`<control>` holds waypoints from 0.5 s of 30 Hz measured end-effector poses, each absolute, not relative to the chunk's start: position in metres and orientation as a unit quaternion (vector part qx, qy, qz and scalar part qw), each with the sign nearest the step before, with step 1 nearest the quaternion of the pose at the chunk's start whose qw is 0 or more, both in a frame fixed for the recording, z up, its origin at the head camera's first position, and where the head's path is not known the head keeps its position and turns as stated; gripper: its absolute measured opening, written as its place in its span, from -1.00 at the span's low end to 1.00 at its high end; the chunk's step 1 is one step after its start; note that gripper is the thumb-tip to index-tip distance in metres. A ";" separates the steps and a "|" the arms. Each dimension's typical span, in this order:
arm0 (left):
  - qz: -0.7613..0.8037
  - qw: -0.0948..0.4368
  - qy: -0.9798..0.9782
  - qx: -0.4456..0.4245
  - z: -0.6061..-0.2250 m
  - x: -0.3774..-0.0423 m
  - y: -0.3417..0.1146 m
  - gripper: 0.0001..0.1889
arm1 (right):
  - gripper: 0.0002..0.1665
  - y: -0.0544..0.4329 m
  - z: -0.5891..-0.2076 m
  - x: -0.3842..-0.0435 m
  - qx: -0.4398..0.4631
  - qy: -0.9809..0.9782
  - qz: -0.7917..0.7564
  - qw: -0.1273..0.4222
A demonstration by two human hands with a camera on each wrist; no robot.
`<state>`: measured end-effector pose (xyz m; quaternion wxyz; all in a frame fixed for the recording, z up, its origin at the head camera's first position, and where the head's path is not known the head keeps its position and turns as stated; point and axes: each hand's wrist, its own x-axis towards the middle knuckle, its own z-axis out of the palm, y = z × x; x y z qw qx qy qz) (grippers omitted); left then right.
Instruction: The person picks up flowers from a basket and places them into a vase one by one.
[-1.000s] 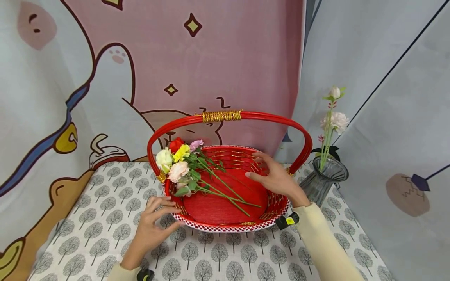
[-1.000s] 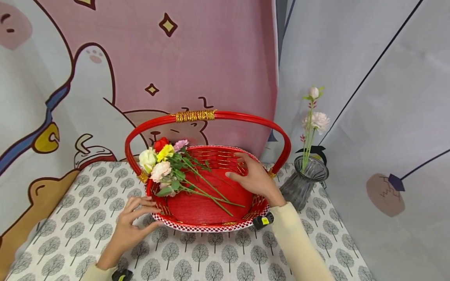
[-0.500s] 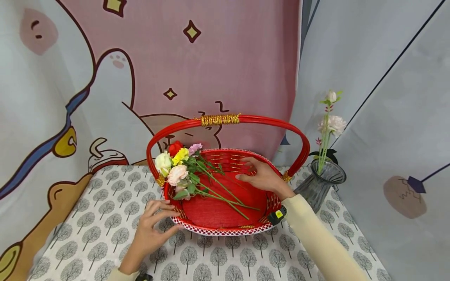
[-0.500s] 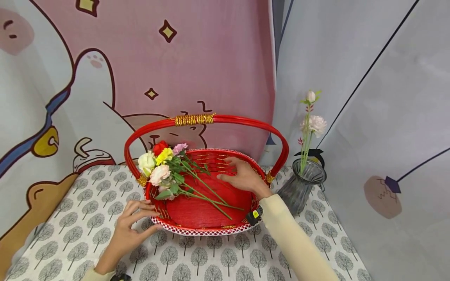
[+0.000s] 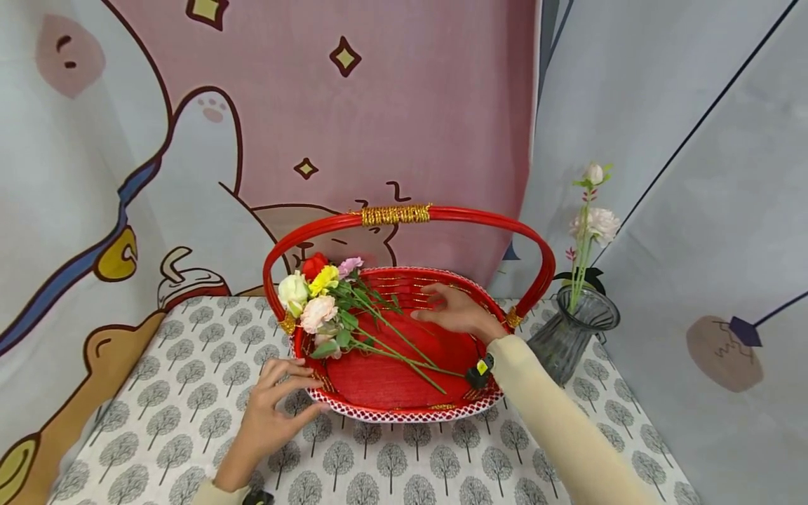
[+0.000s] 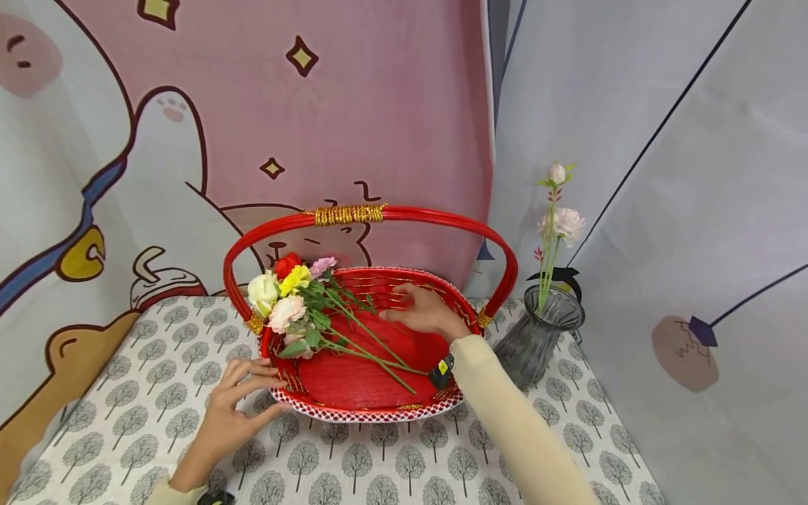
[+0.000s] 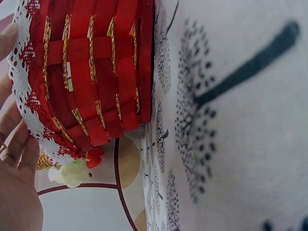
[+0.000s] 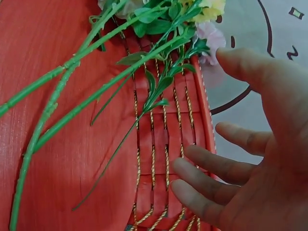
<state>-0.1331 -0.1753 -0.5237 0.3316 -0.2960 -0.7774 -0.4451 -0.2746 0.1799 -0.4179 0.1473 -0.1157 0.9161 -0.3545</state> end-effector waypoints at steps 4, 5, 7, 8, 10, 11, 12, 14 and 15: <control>-0.444 0.329 -0.780 -0.294 -0.523 -0.132 -0.176 -0.55 | -0.05 0.178 -0.427 -0.283 -0.097 0.915 -0.362 0.152; -0.444 0.328 -0.781 -0.293 -0.522 -0.131 -0.176 -0.56 | -0.05 0.178 -0.429 -0.285 -0.094 0.914 -0.364 0.152; -0.444 0.328 -0.781 -0.293 -0.522 -0.131 -0.176 -0.57 | -0.05 0.178 -0.434 -0.288 -0.088 0.913 -0.367 0.153; -0.445 0.328 -0.780 -0.294 -0.522 -0.131 -0.175 -0.58 | -0.05 0.178 -0.437 -0.290 -0.085 0.914 -0.367 0.151; -0.446 0.331 -0.777 -0.296 -0.522 -0.132 -0.175 -0.58 | -0.05 0.178 -0.440 -0.292 -0.077 0.913 -0.371 0.151; -0.446 0.332 -0.776 -0.297 -0.522 -0.132 -0.175 -0.58 | -0.06 0.177 -0.442 -0.293 -0.076 0.914 -0.371 0.149; -0.446 0.332 -0.777 -0.297 -0.523 -0.132 -0.174 -0.58 | -0.07 0.177 -0.443 -0.294 -0.073 0.915 -0.370 0.146; -0.445 0.334 -0.777 -0.296 -0.523 -0.132 -0.174 -0.58 | -0.10 0.175 -0.445 -0.296 -0.076 0.913 -0.375 0.143; -0.444 0.333 -0.778 -0.295 -0.523 -0.132 -0.174 -0.58 | -0.11 0.174 -0.446 -0.296 -0.076 0.911 -0.379 0.143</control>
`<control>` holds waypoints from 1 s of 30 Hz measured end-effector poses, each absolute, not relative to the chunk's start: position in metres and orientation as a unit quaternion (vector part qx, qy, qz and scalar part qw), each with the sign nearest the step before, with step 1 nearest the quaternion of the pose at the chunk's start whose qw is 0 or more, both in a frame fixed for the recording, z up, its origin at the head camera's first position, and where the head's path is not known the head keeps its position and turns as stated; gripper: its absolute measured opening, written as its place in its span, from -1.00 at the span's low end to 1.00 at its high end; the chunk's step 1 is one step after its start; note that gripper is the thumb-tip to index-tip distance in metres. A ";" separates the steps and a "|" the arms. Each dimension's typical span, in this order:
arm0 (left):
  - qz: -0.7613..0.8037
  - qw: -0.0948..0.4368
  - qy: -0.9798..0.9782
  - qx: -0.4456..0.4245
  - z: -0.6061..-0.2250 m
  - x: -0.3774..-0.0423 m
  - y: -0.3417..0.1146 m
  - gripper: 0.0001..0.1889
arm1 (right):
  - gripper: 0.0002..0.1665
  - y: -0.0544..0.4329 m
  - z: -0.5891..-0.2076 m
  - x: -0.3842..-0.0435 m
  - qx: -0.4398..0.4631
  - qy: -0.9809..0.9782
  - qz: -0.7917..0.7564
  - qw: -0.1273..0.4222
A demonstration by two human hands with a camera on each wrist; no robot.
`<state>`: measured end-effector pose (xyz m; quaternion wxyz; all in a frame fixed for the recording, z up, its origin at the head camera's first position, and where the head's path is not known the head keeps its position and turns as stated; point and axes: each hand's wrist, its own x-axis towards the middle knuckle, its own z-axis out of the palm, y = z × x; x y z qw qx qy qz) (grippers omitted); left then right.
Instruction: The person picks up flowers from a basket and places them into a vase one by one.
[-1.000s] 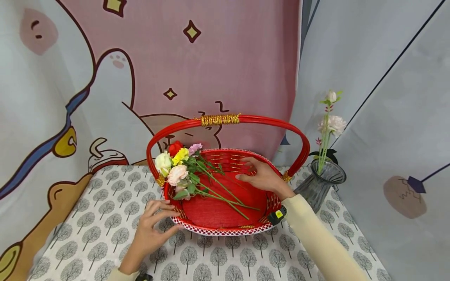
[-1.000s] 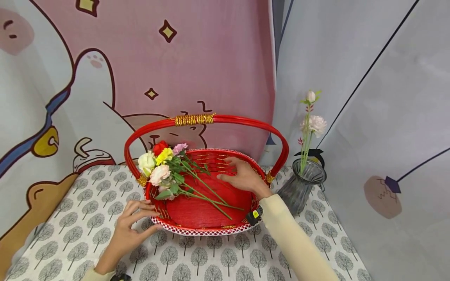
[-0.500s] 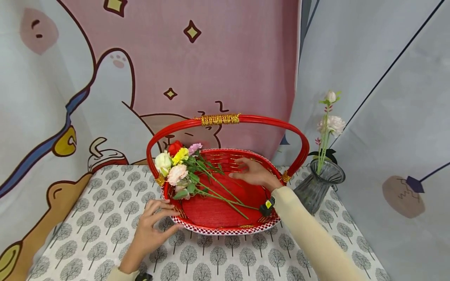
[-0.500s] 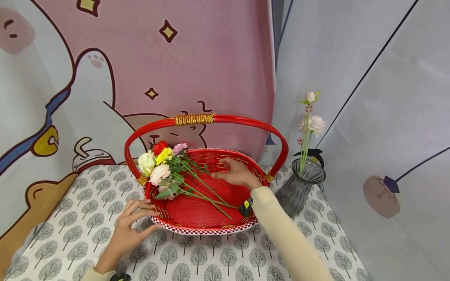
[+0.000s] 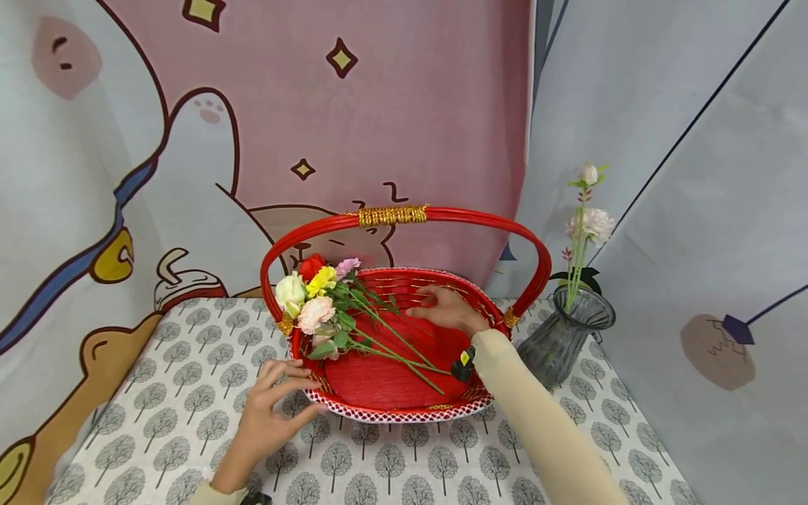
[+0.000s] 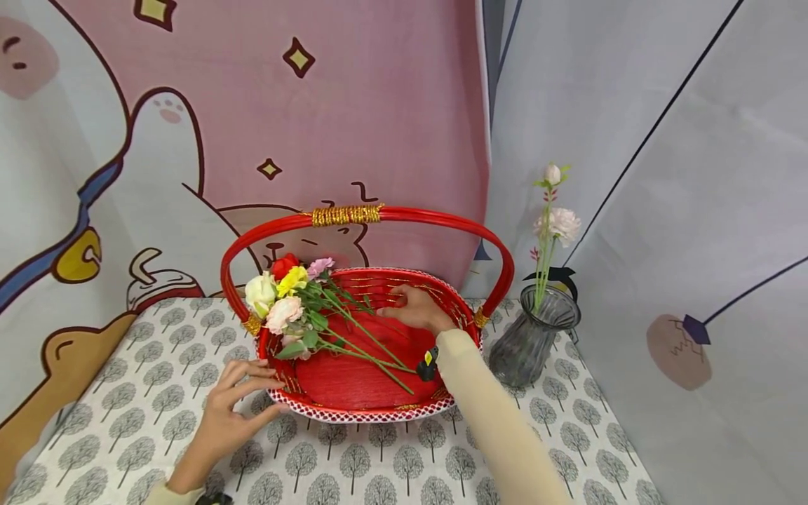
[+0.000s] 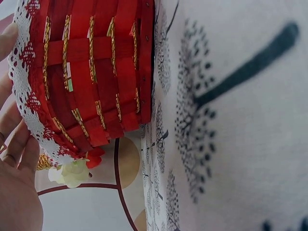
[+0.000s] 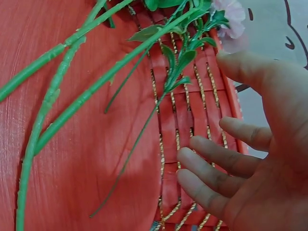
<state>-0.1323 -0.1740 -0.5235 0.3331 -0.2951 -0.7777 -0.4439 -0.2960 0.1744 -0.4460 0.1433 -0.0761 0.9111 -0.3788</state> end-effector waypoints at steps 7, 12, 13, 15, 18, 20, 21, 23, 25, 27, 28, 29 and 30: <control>-0.442 0.332 -0.779 -0.295 -0.522 -0.132 -0.175 -0.56 | -0.19 0.167 -0.460 -0.303 -0.084 0.903 -0.395 0.146; -0.444 0.328 -0.781 -0.293 -0.523 -0.132 -0.175 -0.55 | -0.22 0.160 -0.466 -0.305 -0.069 0.899 -0.402 0.158; -0.444 0.327 -0.781 -0.292 -0.523 -0.132 -0.175 -0.54 | -0.23 0.158 -0.467 -0.306 -0.066 0.899 -0.402 0.159; -0.444 0.326 -0.782 -0.292 -0.523 -0.132 -0.176 -0.54 | -0.24 0.154 -0.468 -0.307 -0.064 0.901 -0.397 0.159; -0.444 0.328 -0.781 -0.292 -0.522 -0.134 -0.176 -0.55 | -0.29 0.148 -0.467 -0.311 -0.065 0.905 -0.391 0.152; -0.445 0.327 -0.781 -0.292 -0.521 -0.135 -0.175 -0.55 | -0.33 0.144 -0.467 -0.313 -0.066 0.908 -0.388 0.146; -0.446 0.326 -0.781 -0.291 -0.521 -0.135 -0.175 -0.55 | -0.35 0.142 -0.467 -0.314 -0.067 0.908 -0.387 0.146; -0.444 0.326 -0.783 -0.290 -0.521 -0.135 -0.175 -0.54 | -0.40 0.138 -0.468 -0.315 -0.065 0.909 -0.385 0.145; -0.441 0.328 -0.784 -0.288 -0.522 -0.134 -0.175 -0.53 | -0.45 0.135 -0.469 -0.315 -0.061 0.913 -0.377 0.145; -0.439 0.331 -0.784 -0.288 -0.524 -0.132 -0.175 -0.53 | -0.50 0.133 -0.471 -0.315 -0.059 0.915 -0.370 0.147; -0.437 0.333 -0.784 -0.288 -0.524 -0.132 -0.174 -0.53 | -0.53 0.132 -0.472 -0.315 -0.058 0.917 -0.368 0.144; -0.436 0.335 -0.785 -0.287 -0.525 -0.132 -0.174 -0.53 | -0.55 0.131 -0.473 -0.316 -0.058 0.918 -0.366 0.139; -0.436 0.336 -0.783 -0.288 -0.525 -0.132 -0.174 -0.53 | -0.58 0.130 -0.473 -0.317 -0.063 0.920 -0.365 0.132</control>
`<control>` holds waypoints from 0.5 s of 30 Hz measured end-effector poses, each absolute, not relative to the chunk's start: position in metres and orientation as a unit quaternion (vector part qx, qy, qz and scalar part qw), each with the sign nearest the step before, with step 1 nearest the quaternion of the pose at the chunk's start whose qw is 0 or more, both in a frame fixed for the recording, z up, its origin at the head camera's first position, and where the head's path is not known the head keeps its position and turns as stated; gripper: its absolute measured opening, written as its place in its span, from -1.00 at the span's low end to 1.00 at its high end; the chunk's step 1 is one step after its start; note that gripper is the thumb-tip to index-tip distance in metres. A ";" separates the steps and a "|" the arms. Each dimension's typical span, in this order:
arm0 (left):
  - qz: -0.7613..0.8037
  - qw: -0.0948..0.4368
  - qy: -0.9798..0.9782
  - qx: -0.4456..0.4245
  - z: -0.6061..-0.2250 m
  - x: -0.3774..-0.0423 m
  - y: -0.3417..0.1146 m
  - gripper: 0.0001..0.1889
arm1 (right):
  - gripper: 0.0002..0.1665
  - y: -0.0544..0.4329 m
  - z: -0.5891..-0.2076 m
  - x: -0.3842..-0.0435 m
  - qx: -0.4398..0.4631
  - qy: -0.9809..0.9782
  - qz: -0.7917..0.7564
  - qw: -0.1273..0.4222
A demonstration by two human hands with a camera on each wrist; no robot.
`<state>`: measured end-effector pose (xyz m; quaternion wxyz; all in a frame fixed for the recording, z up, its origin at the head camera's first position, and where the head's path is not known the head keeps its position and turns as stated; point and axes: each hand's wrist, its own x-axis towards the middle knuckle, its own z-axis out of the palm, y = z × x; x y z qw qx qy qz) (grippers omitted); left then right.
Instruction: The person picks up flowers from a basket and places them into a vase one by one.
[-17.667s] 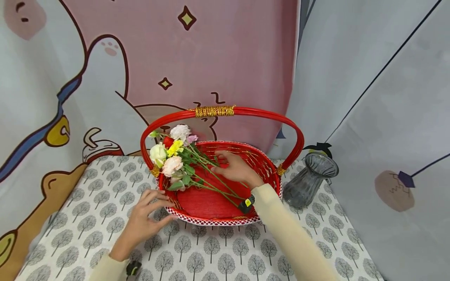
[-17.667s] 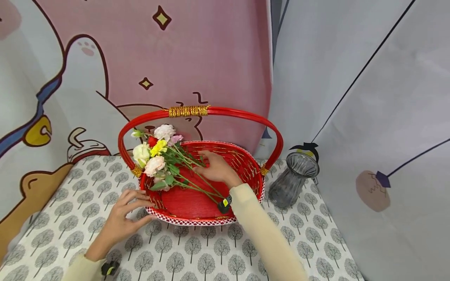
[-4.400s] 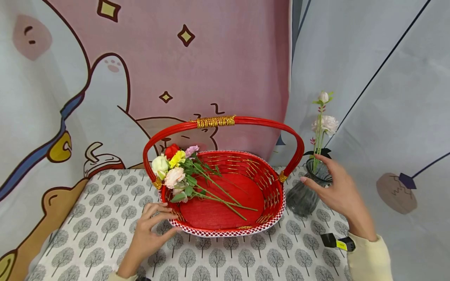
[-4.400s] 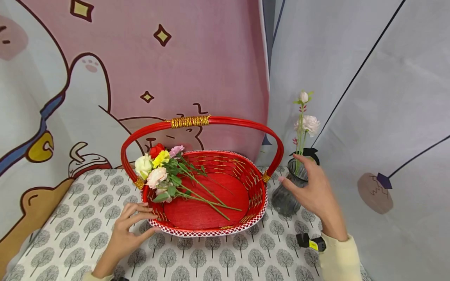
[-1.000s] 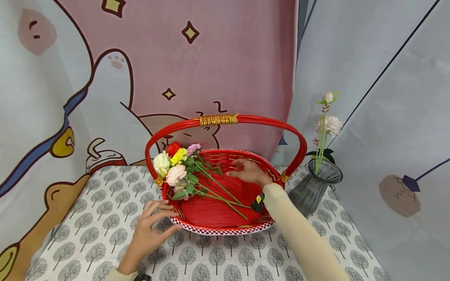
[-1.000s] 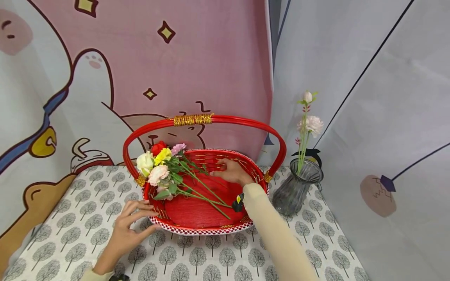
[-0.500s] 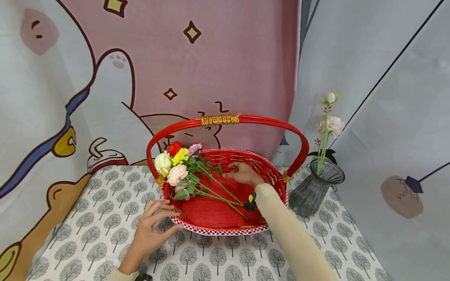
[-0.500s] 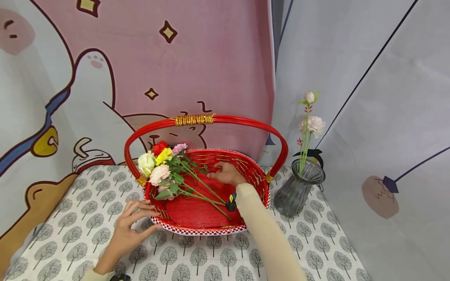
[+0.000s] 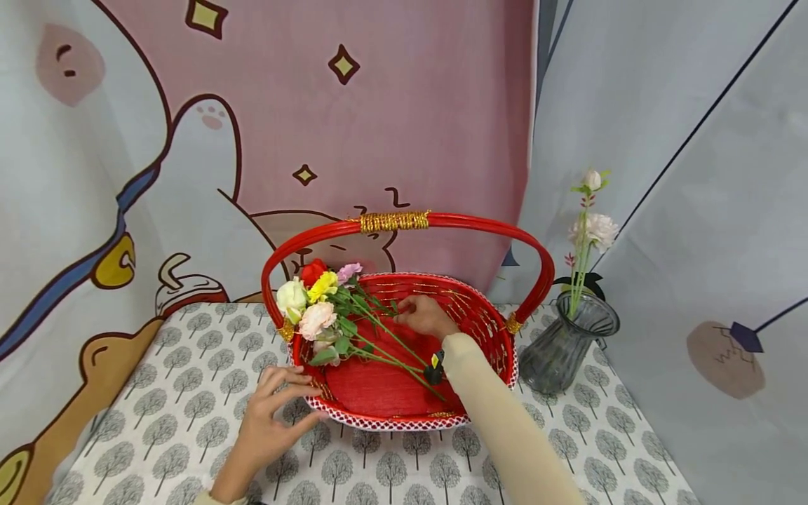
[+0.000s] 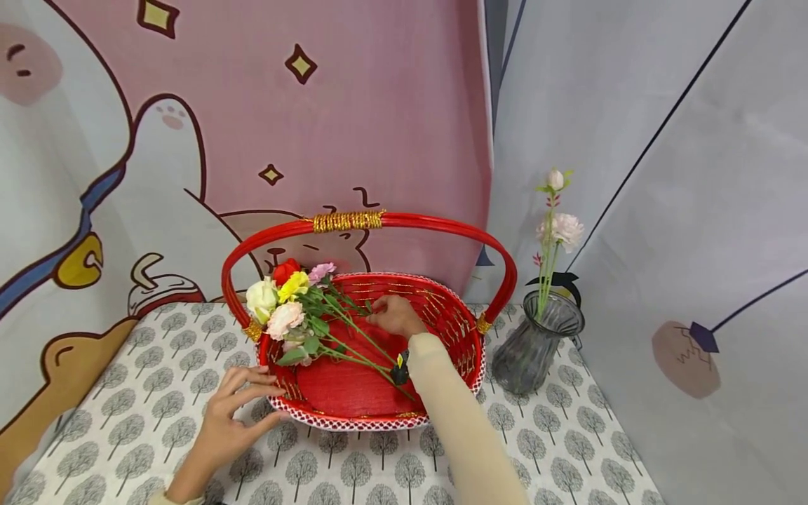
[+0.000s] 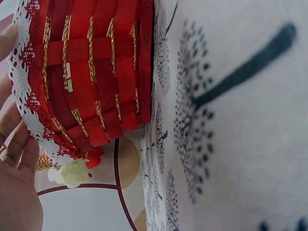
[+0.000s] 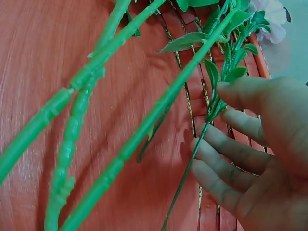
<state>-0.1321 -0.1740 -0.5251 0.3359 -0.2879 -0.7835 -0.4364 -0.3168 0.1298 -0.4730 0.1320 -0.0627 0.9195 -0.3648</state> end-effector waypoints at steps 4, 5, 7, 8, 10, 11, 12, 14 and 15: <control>-0.438 0.336 -0.782 -0.288 -0.524 -0.132 -0.173 -0.54 | -0.69 0.125 -0.474 -0.317 -0.081 0.925 -0.358 0.101; -0.438 0.335 -0.782 -0.288 -0.524 -0.132 -0.173 -0.54 | -0.72 0.124 -0.474 -0.318 -0.086 0.925 -0.356 0.096; -0.439 0.334 -0.782 -0.289 -0.523 -0.132 -0.173 -0.55 | -0.75 0.122 -0.475 -0.317 -0.094 0.927 -0.352 0.088; -0.439 0.334 -0.783 -0.288 -0.522 -0.132 -0.173 -0.56 | -0.77 0.121 -0.476 -0.317 -0.098 0.927 -0.351 0.086; -0.440 0.332 -0.783 -0.288 -0.522 -0.131 -0.173 -0.56 | -0.78 0.120 -0.478 -0.317 -0.103 0.926 -0.353 0.083; -0.441 0.332 -0.782 -0.288 -0.522 -0.131 -0.173 -0.56 | -0.79 0.120 -0.478 -0.316 -0.107 0.926 -0.353 0.081; -0.441 0.332 -0.782 -0.288 -0.523 -0.131 -0.173 -0.56 | -0.79 0.119 -0.479 -0.316 -0.111 0.925 -0.355 0.078; -0.442 0.331 -0.782 -0.289 -0.523 -0.131 -0.173 -0.55 | -0.79 0.119 -0.480 -0.314 -0.119 0.922 -0.359 0.077; -0.443 0.331 -0.781 -0.289 -0.524 -0.131 -0.173 -0.55 | -0.80 0.119 -0.480 -0.314 -0.122 0.922 -0.361 0.076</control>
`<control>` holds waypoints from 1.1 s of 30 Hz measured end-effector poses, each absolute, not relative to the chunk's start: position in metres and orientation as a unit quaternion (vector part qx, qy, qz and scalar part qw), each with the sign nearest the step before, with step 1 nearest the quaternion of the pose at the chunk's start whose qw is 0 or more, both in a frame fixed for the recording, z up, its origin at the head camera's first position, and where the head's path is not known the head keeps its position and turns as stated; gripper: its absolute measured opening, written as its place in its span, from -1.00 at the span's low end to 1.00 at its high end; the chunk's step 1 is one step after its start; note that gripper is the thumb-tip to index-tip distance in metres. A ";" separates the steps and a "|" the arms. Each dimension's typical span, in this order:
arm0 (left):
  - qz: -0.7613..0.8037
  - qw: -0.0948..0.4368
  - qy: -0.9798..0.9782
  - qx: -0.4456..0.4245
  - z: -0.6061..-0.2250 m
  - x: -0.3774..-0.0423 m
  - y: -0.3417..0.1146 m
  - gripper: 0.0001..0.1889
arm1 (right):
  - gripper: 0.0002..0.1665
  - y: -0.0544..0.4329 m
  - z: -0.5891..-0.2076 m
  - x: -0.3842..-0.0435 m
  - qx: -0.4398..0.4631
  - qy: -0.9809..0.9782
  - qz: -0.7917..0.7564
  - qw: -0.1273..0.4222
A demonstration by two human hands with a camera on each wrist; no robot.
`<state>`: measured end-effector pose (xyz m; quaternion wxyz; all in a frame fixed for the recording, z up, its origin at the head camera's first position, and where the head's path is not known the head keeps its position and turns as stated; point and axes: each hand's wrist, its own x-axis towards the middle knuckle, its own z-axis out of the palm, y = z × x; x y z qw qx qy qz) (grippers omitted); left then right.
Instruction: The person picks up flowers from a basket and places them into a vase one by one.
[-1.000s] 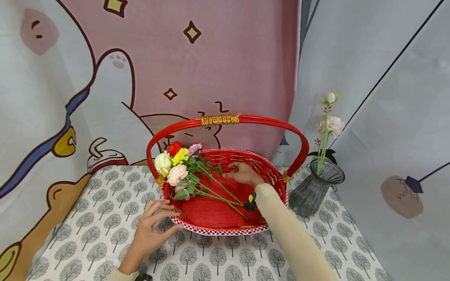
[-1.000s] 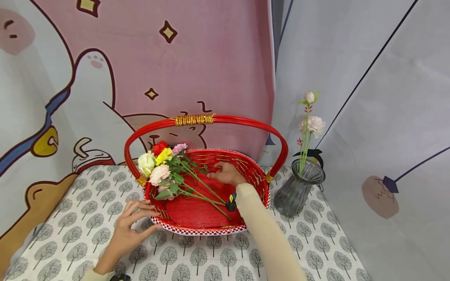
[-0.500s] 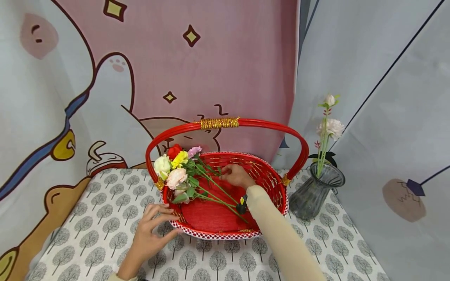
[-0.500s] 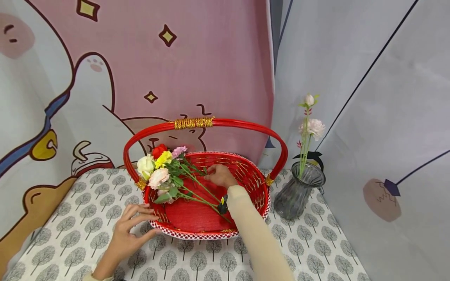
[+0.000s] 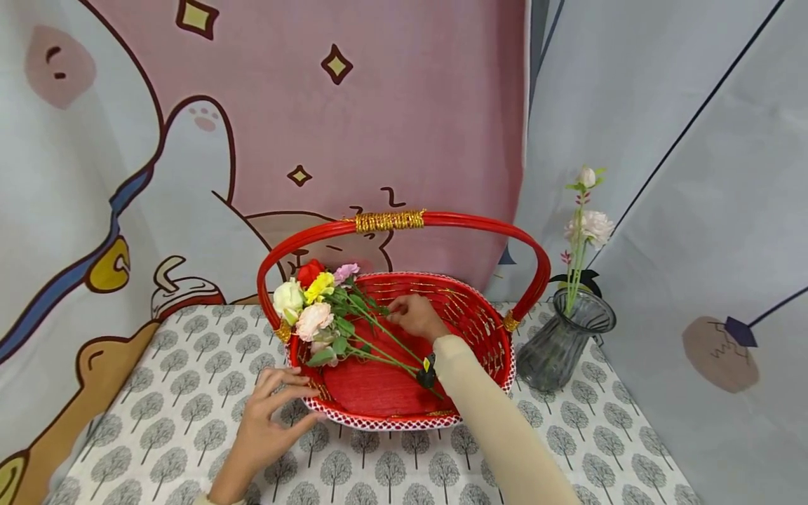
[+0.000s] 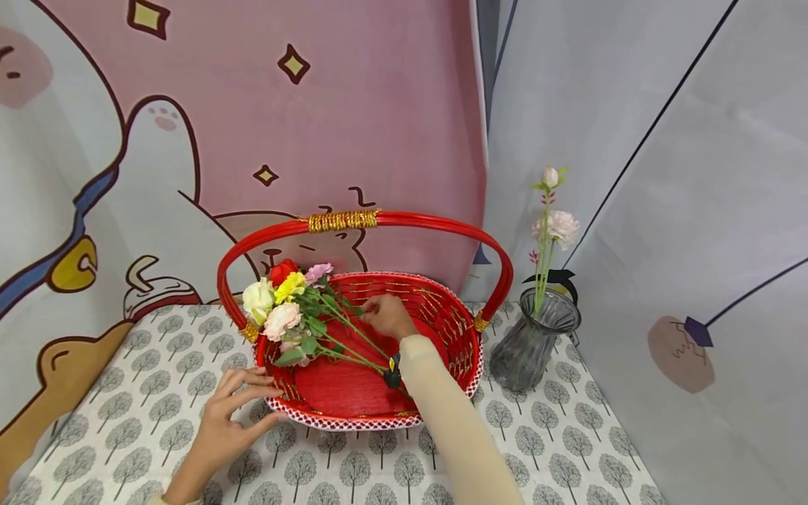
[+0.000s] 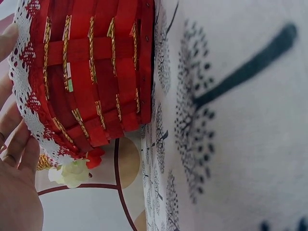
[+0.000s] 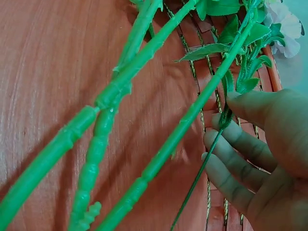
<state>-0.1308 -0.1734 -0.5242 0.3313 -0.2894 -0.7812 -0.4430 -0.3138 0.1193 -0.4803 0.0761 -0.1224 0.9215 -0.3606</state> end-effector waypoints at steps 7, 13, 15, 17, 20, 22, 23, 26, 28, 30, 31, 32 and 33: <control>-0.447 0.336 -0.776 -0.291 -0.527 -0.131 -0.174 -0.56 | -0.88 0.119 -0.477 -0.311 -0.134 0.918 -0.362 0.087; -0.446 0.334 -0.778 -0.290 -0.527 -0.130 -0.173 -0.54 | -0.90 0.121 -0.471 -0.309 -0.141 0.931 -0.330 0.066; -0.445 0.335 -0.779 -0.290 -0.527 -0.130 -0.173 -0.53 | -0.89 0.122 -0.469 -0.308 -0.142 0.934 -0.323 0.060; -0.444 0.333 -0.780 -0.289 -0.526 -0.130 -0.173 -0.53 | -0.89 0.122 -0.466 -0.308 -0.140 0.937 -0.317 0.051; -0.442 0.330 -0.782 -0.289 -0.525 -0.129 -0.173 -0.54 | -0.90 0.124 -0.464 -0.308 -0.129 0.940 -0.314 0.041; -0.444 0.325 -0.784 -0.287 -0.523 -0.129 -0.173 -0.55 | -0.91 0.127 -0.463 -0.307 -0.121 0.942 -0.312 0.036; -0.446 0.323 -0.784 -0.287 -0.523 -0.128 -0.173 -0.56 | -0.91 0.128 -0.462 -0.307 -0.117 0.941 -0.314 0.036; -0.451 0.319 -0.782 -0.288 -0.522 -0.128 -0.173 -0.57 | -0.90 0.132 -0.461 -0.306 -0.109 0.943 -0.314 0.031; -0.452 0.320 -0.781 -0.289 -0.522 -0.128 -0.173 -0.57 | -0.90 0.134 -0.460 -0.305 -0.106 0.941 -0.319 0.029; -0.452 0.323 -0.780 -0.289 -0.522 -0.129 -0.173 -0.57 | -0.90 0.136 -0.458 -0.304 -0.101 0.939 -0.326 0.027; -0.451 0.324 -0.780 -0.288 -0.522 -0.128 -0.173 -0.56 | -0.90 0.137 -0.456 -0.304 -0.099 0.938 -0.330 0.027; -0.450 0.325 -0.780 -0.287 -0.523 -0.128 -0.173 -0.55 | -0.90 0.138 -0.455 -0.304 -0.098 0.937 -0.334 0.026; -0.450 0.326 -0.781 -0.286 -0.523 -0.128 -0.174 -0.54 | -0.91 0.140 -0.453 -0.304 -0.097 0.937 -0.335 0.024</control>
